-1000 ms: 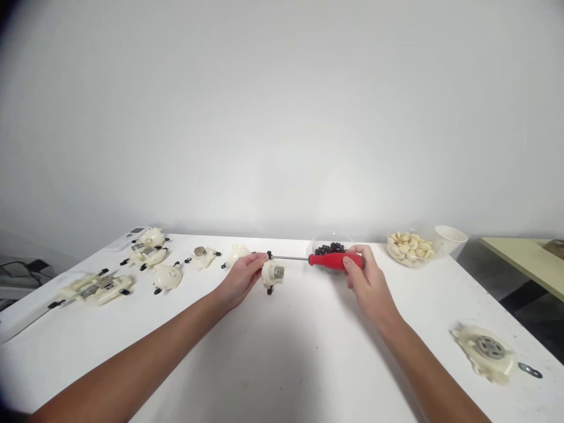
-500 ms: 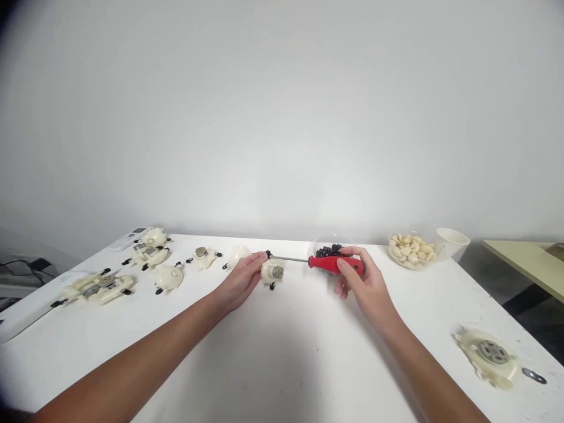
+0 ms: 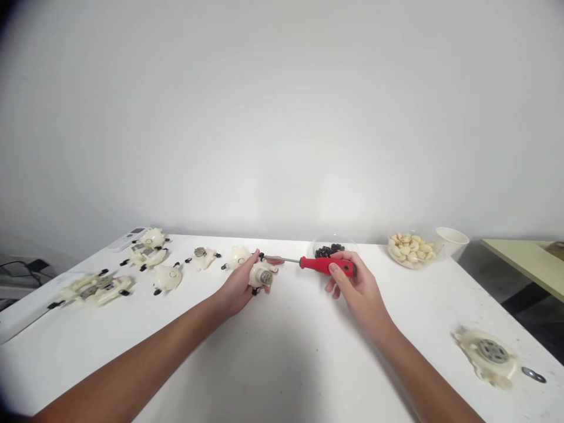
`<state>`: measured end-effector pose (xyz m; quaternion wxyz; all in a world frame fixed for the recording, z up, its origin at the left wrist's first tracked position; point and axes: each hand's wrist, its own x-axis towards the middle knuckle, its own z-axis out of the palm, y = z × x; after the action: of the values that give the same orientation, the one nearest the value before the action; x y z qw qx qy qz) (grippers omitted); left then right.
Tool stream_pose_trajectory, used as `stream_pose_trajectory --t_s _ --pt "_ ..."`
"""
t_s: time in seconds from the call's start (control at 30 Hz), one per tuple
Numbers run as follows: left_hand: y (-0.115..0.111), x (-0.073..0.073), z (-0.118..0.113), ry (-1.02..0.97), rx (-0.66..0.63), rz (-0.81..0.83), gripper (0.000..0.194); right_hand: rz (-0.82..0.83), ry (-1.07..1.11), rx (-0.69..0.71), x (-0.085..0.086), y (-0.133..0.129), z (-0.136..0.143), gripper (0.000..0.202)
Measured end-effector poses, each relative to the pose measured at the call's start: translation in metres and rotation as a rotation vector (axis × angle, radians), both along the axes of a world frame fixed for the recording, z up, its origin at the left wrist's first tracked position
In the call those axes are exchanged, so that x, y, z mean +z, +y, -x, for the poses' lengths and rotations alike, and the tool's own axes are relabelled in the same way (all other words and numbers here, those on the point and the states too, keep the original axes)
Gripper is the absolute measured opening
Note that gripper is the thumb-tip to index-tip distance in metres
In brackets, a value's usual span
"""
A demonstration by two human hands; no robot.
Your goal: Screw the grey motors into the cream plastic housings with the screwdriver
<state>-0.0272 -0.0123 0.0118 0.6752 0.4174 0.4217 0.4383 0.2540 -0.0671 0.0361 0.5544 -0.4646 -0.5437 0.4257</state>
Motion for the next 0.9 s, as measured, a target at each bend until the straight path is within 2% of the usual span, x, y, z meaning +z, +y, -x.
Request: stream_pose_trajectory --t_s 0.17,0.23,0.3,0.4,0.5,0.6,0.67,0.9 --pt "0.001 0.007 0.002 -0.126 0.037 0.092 0.066 -0.032 -0.025 -0.016 -0.003 0.001 -0.003 0.034" --pt "0.000 0.010 0.003 -0.165 0.015 0.110 0.052 -0.039 -0.030 -0.017 -0.003 0.000 -0.004 0.034" --pt "-0.002 0.012 0.004 -0.172 -0.062 0.077 0.032 -0.035 -0.030 -0.033 -0.003 0.001 -0.004 0.034" --pt "-0.006 0.014 0.003 -0.146 -0.183 0.033 0.037 -0.028 -0.005 -0.072 -0.003 0.003 -0.004 0.033" --pt "-0.008 0.015 0.002 -0.159 -0.182 0.066 0.034 -0.038 0.041 -0.088 -0.003 0.005 -0.006 0.033" --pt "-0.006 0.017 0.003 -0.174 -0.196 0.105 0.047 -0.057 0.047 -0.098 -0.002 0.005 -0.007 0.032" --pt "-0.006 0.018 0.004 -0.139 -0.219 0.073 0.050 -0.072 0.020 -0.113 -0.001 0.004 -0.007 0.031" --pt "-0.012 0.016 -0.002 -0.006 -0.193 -0.085 0.033 -0.142 -0.113 -0.144 0.001 -0.003 -0.008 0.034"
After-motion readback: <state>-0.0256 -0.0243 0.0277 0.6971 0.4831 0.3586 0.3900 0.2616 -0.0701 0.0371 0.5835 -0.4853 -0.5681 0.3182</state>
